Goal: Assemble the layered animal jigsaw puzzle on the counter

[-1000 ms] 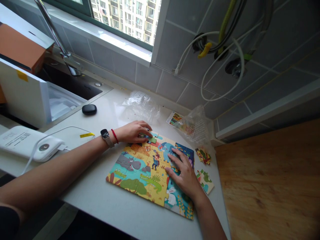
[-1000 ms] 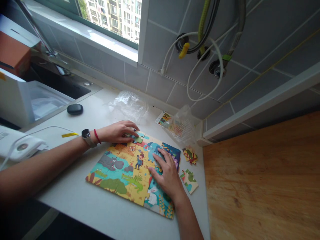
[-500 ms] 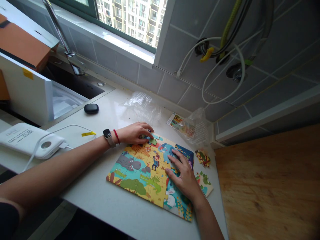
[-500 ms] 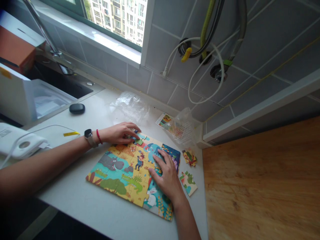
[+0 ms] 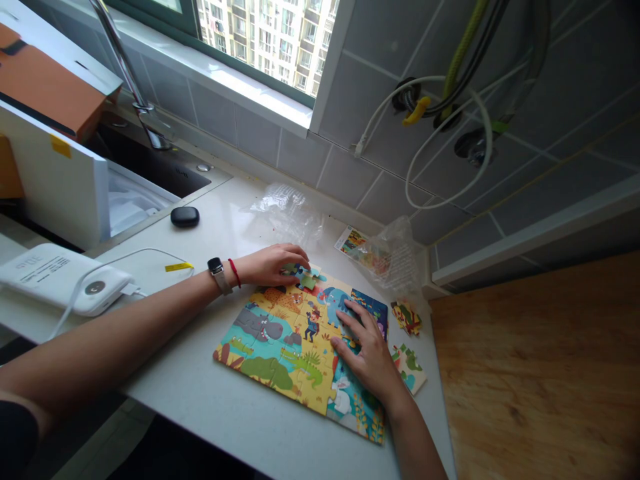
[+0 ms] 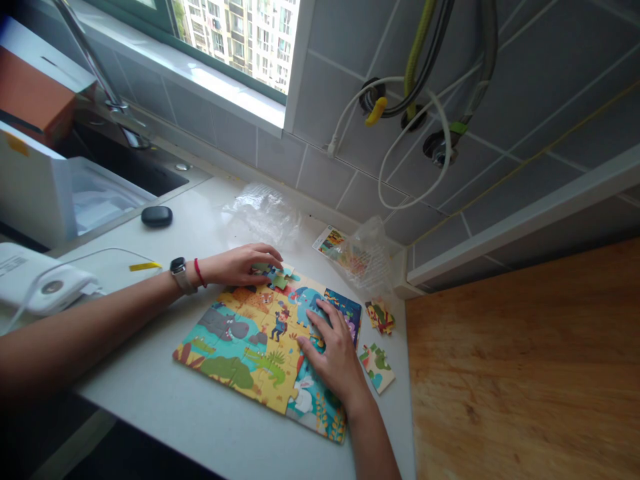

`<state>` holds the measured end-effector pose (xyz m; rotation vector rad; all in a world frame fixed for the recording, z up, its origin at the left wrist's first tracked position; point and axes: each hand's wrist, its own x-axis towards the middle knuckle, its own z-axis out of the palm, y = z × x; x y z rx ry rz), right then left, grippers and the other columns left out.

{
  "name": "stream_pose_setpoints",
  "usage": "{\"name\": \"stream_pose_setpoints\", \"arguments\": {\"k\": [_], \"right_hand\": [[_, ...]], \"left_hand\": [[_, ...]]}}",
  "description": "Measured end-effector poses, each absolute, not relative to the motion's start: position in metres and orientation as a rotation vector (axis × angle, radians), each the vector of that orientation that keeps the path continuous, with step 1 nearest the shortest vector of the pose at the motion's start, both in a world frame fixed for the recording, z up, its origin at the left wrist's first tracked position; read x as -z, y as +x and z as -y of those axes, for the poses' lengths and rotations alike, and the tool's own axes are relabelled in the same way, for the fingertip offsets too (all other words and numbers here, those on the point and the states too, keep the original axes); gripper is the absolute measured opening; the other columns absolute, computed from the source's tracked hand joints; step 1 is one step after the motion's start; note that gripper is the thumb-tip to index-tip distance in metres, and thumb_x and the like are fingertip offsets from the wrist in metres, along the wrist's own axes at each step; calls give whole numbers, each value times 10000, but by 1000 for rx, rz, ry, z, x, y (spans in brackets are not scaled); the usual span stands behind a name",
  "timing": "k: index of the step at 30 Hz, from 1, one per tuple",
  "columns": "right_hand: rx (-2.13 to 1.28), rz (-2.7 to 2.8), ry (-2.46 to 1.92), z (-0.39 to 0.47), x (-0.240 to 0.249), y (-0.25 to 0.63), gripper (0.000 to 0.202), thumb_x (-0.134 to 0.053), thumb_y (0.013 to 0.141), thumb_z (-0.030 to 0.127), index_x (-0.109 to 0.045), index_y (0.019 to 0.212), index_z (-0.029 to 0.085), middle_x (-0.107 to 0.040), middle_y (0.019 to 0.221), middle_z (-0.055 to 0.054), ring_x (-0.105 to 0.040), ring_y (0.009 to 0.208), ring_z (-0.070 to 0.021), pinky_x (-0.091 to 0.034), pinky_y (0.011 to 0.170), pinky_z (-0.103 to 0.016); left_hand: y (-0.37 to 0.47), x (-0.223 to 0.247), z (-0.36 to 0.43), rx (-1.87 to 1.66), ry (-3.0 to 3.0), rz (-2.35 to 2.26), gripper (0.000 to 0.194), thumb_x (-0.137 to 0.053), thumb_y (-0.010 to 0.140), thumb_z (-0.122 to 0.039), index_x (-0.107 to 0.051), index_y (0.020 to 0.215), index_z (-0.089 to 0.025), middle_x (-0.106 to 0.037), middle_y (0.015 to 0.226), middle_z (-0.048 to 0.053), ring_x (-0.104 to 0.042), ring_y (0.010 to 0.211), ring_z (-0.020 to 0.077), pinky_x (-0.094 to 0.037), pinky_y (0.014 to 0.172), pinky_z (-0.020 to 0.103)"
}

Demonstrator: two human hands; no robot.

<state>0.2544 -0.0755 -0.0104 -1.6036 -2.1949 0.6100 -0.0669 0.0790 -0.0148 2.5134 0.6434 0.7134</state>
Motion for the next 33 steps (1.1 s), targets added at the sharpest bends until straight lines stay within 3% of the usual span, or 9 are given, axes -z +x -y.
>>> {"name": "stream_pose_setpoints", "arguments": {"k": [14, 25, 33], "right_hand": [[-636, 2183, -1590, 75, 10, 254, 465, -649, 997, 492, -707, 1399, 265, -530, 1617, -121, -484, 1502, -353, -363, 1272, -621], [-631, 2197, -1591, 75, 10, 255, 470, -647, 998, 485, -698, 1410, 263, -527, 1617, -125, -485, 1503, -355, -353, 1276, -626], [-608, 2190, -1586, 75, 11, 255, 454, -640, 996, 489, -712, 1390, 276, -539, 1607, -116, -492, 1497, -353, -376, 1265, -612]], "left_hand": [[-71, 12, -80, -630, 2772, -710, 366, -751, 853, -227, -795, 1208, -304, -724, 1255, 91, -703, 1015, 255, -577, 962, 440], [-74, 14, -81, -615, 2761, -695, 320, -724, 873, -262, -817, 1172, -326, -741, 1191, 77, -697, 953, 228, -569, 944, 402], [-73, 14, -80, -641, 2734, -649, 319, -697, 895, -243, -817, 1180, -319, -735, 1234, 87, -695, 1012, 243, -564, 961, 409]]}}
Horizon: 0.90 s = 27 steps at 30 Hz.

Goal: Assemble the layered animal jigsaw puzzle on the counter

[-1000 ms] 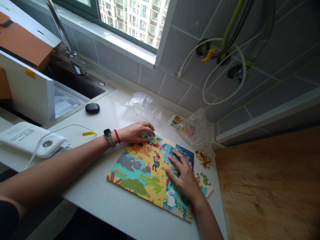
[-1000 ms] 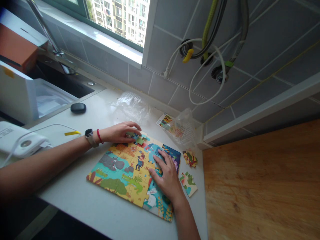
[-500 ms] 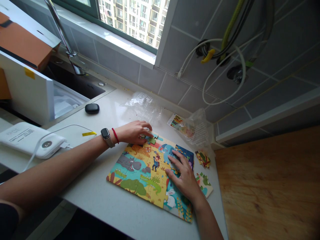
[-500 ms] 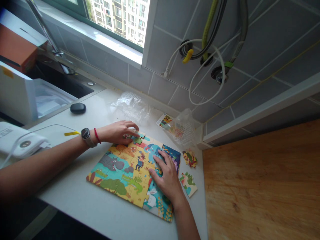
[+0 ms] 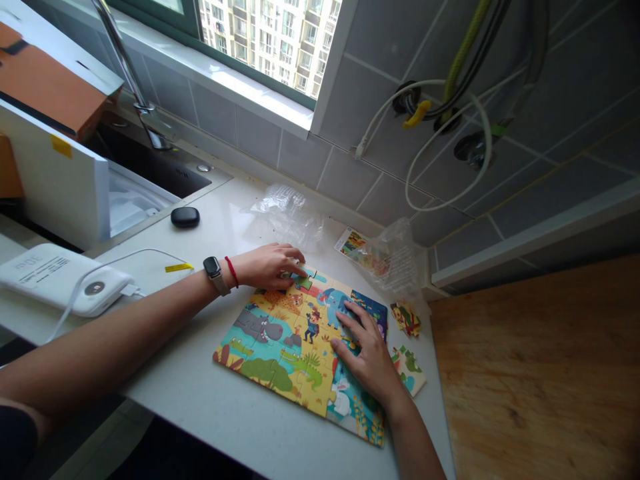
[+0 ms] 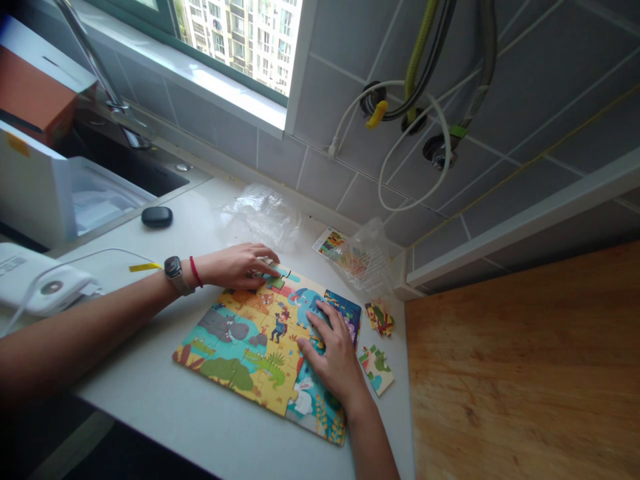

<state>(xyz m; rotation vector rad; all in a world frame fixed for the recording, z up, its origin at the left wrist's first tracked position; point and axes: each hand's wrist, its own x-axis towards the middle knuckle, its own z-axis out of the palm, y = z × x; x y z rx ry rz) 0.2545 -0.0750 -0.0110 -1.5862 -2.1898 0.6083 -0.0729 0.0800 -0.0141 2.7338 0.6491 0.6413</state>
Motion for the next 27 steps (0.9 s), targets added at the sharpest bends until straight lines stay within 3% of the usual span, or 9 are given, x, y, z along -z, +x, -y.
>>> {"name": "stream_pose_setpoints", "arguments": {"k": [27], "right_hand": [[-622, 2181, -1584, 75, 11, 255, 473, -652, 994, 497, -705, 1403, 265, -540, 1609, -122, -490, 1501, -351, -388, 1259, -608]], "left_hand": [[-69, 11, -76, -559, 2822, -694, 353, -704, 889, -196, -795, 1217, -288, -727, 1264, 100, -691, 1056, 270, -565, 945, 425]]}}
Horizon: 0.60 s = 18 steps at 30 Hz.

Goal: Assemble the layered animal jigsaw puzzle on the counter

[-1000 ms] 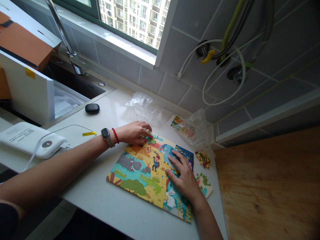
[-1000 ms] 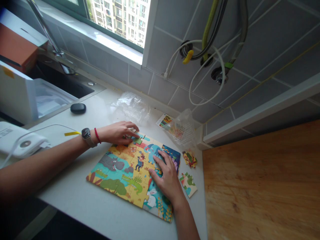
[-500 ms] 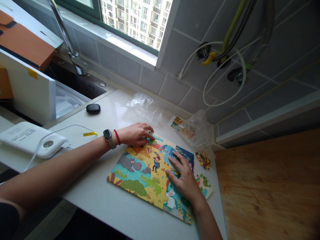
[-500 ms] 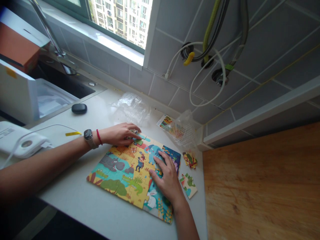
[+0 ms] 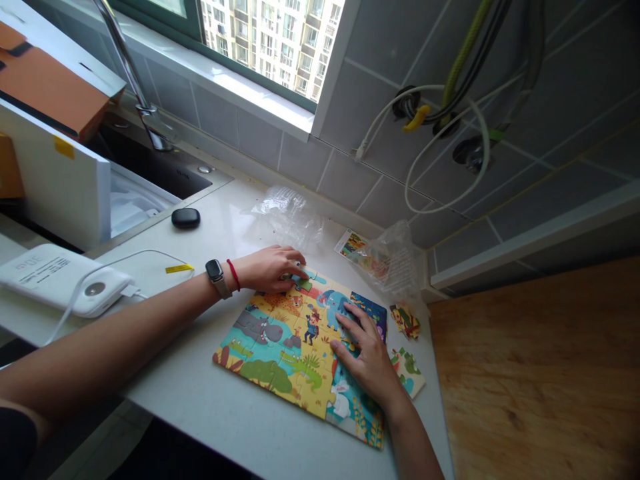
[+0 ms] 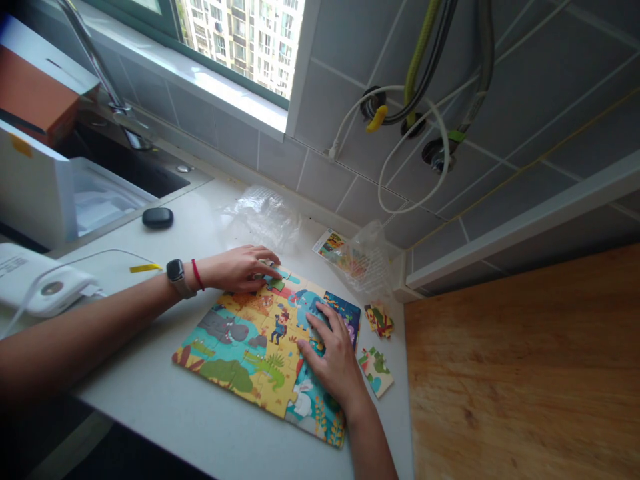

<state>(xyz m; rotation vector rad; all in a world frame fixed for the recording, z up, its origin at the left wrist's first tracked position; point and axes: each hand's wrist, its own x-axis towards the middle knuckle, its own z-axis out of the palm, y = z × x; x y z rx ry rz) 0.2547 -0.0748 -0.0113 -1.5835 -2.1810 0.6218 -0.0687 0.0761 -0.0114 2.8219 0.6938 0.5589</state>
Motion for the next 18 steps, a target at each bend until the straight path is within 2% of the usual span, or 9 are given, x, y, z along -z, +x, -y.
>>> {"name": "stream_pose_setpoints", "arguments": {"k": [3, 6, 9, 18], "right_hand": [[-611, 2178, -1576, 75, 12, 255, 471, -661, 989, 492, -708, 1401, 268, -544, 1606, -120, -499, 1494, -352, -391, 1257, -604], [-601, 2175, -1577, 75, 13, 256, 465, -663, 988, 492, -715, 1393, 270, -547, 1604, -119, -501, 1492, -354, -391, 1256, -603], [-603, 2178, -1575, 75, 13, 256, 464, -663, 988, 492, -716, 1392, 270, -548, 1603, -121, -503, 1490, -356, -394, 1254, -604], [-607, 2192, -1583, 75, 13, 256, 481, -651, 993, 508, -705, 1407, 270, -540, 1611, -118, -493, 1497, -356, -383, 1259, -609]], "left_hand": [[-67, 10, -75, -539, 2817, -725, 318, -710, 907, -221, -795, 1208, -282, -728, 1259, 96, -695, 1053, 266, -564, 936, 420], [-66, 10, -75, -567, 2791, -746, 227, -729, 958, -347, -804, 1164, -288, -741, 1223, 87, -697, 1030, 246, -558, 920, 392], [-64, 11, -75, -575, 2795, -764, 230, -716, 994, -438, -811, 1137, -285, -747, 1207, 86, -696, 1020, 239, -548, 909, 382], [-64, 12, -75, -570, 2773, -779, 229, -735, 983, -456, -812, 1125, -293, -746, 1218, 78, -686, 1049, 244, -528, 918, 372]]}}
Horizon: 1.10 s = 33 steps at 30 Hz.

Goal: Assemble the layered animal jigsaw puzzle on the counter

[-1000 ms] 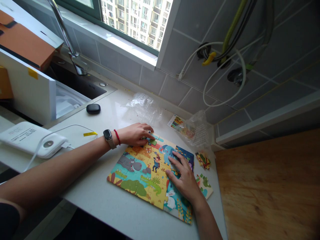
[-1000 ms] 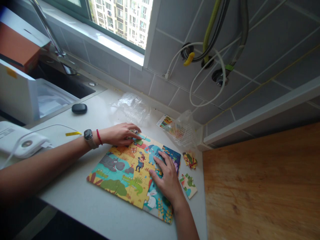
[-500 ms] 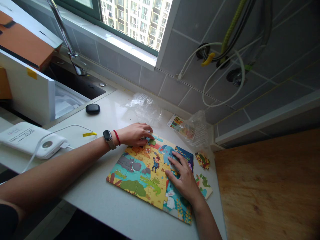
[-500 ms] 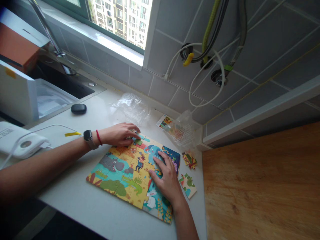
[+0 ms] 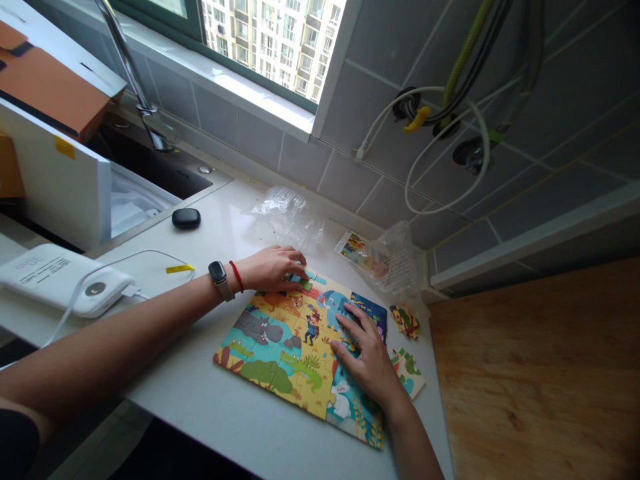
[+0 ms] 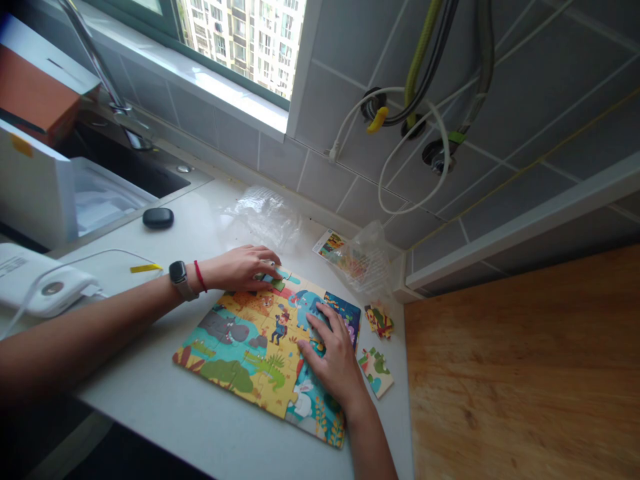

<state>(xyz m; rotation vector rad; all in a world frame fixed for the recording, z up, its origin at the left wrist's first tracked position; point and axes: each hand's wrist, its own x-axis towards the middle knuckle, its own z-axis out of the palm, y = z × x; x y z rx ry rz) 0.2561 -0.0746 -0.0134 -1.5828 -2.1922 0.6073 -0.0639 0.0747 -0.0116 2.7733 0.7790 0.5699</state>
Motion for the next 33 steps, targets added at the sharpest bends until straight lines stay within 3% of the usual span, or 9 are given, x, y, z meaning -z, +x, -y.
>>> {"name": "stream_pose_setpoints", "arguments": {"k": [9, 14, 20, 25, 33], "right_hand": [[-620, 2192, -1592, 74, 13, 257, 469, -645, 998, 492, -700, 1408, 270, -539, 1609, -120, -487, 1500, -353, -376, 1261, -616], [-638, 2189, -1600, 75, 12, 256, 482, -641, 997, 506, -699, 1412, 267, -528, 1621, -119, -481, 1505, -355, -374, 1263, -616], [-638, 2193, -1602, 75, 11, 256, 488, -636, 995, 506, -698, 1415, 266, -522, 1628, -114, -473, 1512, -355, -358, 1272, -619], [-629, 2191, -1602, 75, 12, 256, 482, -642, 995, 501, -698, 1415, 271, -525, 1625, -113, -477, 1510, -349, -372, 1268, -600], [-636, 2189, -1601, 75, 11, 256, 475, -645, 995, 496, -699, 1414, 278, -527, 1625, -109, -480, 1509, -351, -394, 1255, -593]], "left_hand": [[-66, 15, -76, -632, 2720, -708, 264, -765, 957, -454, -795, 1160, -289, -744, 1221, 93, -695, 1040, 247, -543, 937, 388], [-64, 14, -77, -723, 2685, -682, 441, -796, 915, -443, -722, 1306, -254, -743, 1243, 115, -704, 1061, 263, -559, 964, 413], [-65, 13, -75, -706, 2640, -681, 606, -786, 854, -274, -617, 1435, -236, -706, 1341, 137, -692, 1169, 284, -564, 1023, 429], [-63, 15, -71, -677, 2539, -634, 731, -641, 755, -55, -549, 1464, -209, -675, 1392, 145, -672, 1246, 287, -549, 1104, 446], [-62, 16, -71, -712, 2438, -649, 737, -498, 775, 50, -545, 1462, -213, -620, 1495, 130, -620, 1366, 241, -528, 1160, 404]]}}
